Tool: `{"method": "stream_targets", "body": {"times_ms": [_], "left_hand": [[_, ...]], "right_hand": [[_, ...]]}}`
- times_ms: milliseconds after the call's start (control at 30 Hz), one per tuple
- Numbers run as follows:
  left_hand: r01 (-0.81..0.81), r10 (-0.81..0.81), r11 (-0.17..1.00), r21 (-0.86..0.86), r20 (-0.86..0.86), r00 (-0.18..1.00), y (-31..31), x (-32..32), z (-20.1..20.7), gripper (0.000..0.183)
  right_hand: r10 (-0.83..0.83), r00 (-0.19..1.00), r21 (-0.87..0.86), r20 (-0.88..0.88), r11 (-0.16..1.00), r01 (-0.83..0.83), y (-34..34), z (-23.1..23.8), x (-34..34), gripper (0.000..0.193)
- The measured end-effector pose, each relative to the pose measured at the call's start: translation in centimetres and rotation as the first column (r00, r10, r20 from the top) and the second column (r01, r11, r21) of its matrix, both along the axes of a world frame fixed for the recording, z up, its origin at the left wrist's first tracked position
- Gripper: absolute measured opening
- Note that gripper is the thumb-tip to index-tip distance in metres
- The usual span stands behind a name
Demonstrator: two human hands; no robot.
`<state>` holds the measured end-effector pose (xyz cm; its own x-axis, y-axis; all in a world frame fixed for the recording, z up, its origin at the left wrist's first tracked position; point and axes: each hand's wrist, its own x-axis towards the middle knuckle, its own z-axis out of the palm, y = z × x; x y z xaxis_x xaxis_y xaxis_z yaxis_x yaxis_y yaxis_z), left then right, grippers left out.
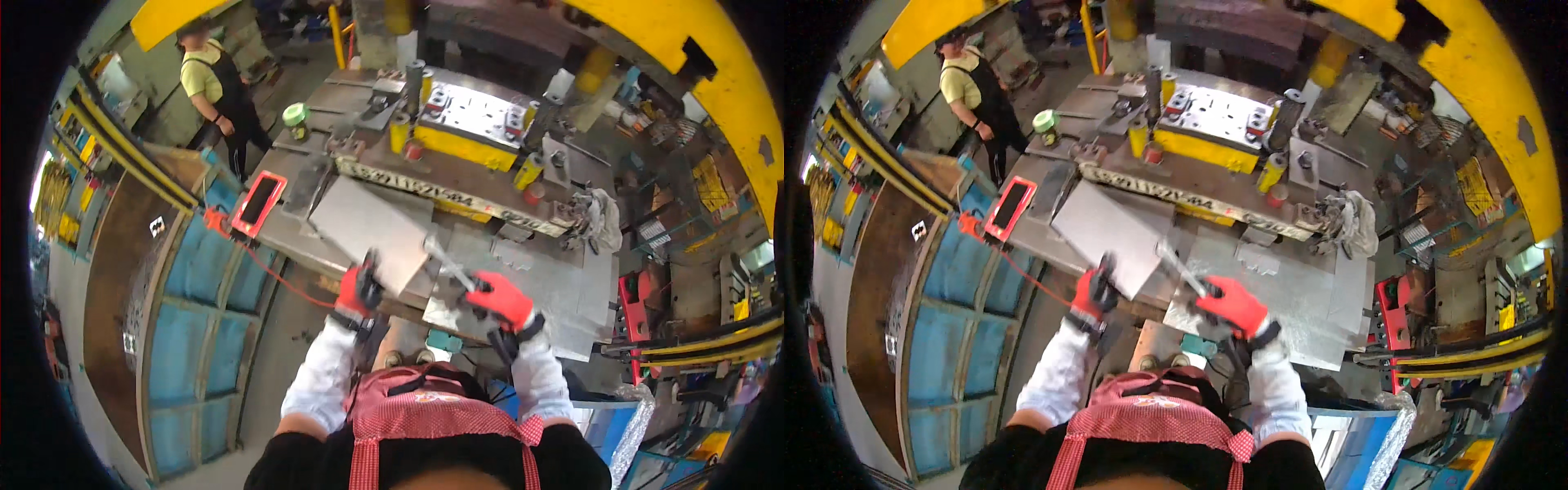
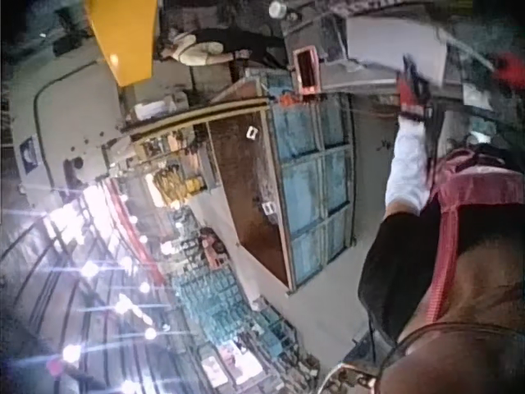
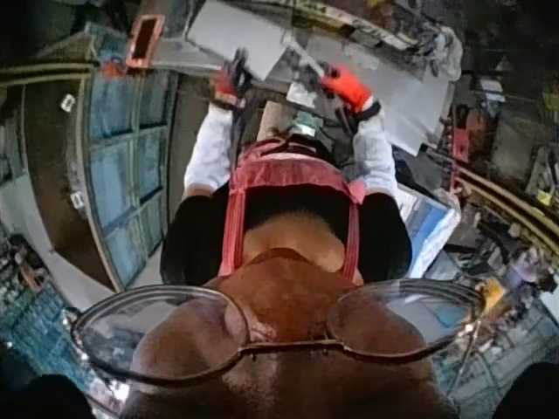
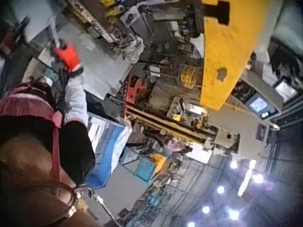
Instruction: The recorder uses a heavy industrial press to stamp metal sheets into specific shapes, removing each finished part with a tool.
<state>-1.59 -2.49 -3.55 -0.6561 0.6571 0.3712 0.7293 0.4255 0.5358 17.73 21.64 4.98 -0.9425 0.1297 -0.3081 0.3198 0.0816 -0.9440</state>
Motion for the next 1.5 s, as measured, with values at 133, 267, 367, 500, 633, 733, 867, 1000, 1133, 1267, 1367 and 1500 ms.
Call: {"method": "stream_targets", "body": {"times_ms": [133,267,367,500,633,733,867,1000,1133,1267,1367,1500], "left_hand": [[0.214,-0.290,0.907,0.363,0.169,0.942,-2.0,1.8,3.9,0.028],[0.361,-0.382,0.917,0.169,0.116,0.917,4.5,-3.0,6.5,0.025],[0.343,-0.568,0.820,0.458,0.584,0.580,12.7,-4.0,12.7,0.024],[0.677,-0.708,0.638,0.367,-0.065,0.703,19.6,-14.8,6.2,0.021],[0.534,-0.679,0.732,0.422,0.516,0.523,23.2,-17.1,4.8,0.026],[0.326,-0.695,0.719,0.614,0.650,0.308,22.9,-15.8,4.7,0.032],[-0.128,-0.642,0.764,0.632,0.764,-0.059,19.3,-7.0,10.0,0.034],[-0.229,-0.777,0.628,0.743,0.590,-0.220,18.7,-5.2,7.8,0.034],[-0.327,-0.766,0.640,0.695,0.610,-0.203,20.1,-5.4,7.0,0.033],[-0.404,-0.752,0.652,0.641,0.614,-0.239,20.8,-5.4,6.0,0.030],[-0.447,-0.743,0.652,0.613,0.635,-0.213,21.3,-4.8,7.2,0.034],[-0.450,-0.719,0.682,0.577,0.642,-0.266,20.8,-4.6,8.5,0.030]], "right_hand": [[0.030,0.999,-0.103,-0.015,0.994,-0.031,-2.6,1.2,6.1,0.046],[-0.141,0.990,-0.256,0.011,0.957,0.139,-2.5,2.5,8.0,0.044],[-0.354,0.935,-0.220,-0.009,0.913,0.343,-1.5,3.6,7.1,0.042],[-0.384,0.917,-0.386,-0.106,0.866,0.318,-0.6,5.1,3.5,0.044],[-0.456,0.874,-0.468,-0.170,0.818,0.335,1.5,4.2,1.0,0.037],[-0.353,0.898,-0.295,-0.264,0.915,0.273,2.9,3.1,0.1,0.035],[-0.389,0.906,-0.330,-0.164,0.888,0.321,3.4,4.9,-0.3,0.032],[-0.375,0.915,-0.351,-0.152,0.886,0.305,2.5,5.7,-0.9,0.037],[-0.353,0.930,-0.303,-0.099,0.901,0.310,2.9,5.8,-1.2,0.031],[-0.413,0.904,-0.233,-0.110,0.895,0.381,1.8,4.5,-1.1,0.035],[-0.562,0.821,-0.481,-0.099,0.749,0.455,0.6,2.7,-0.2,0.042],[-0.619,0.781,-0.475,-0.088,0.715,0.513,0.3,1.2,1.2,0.046]]}}
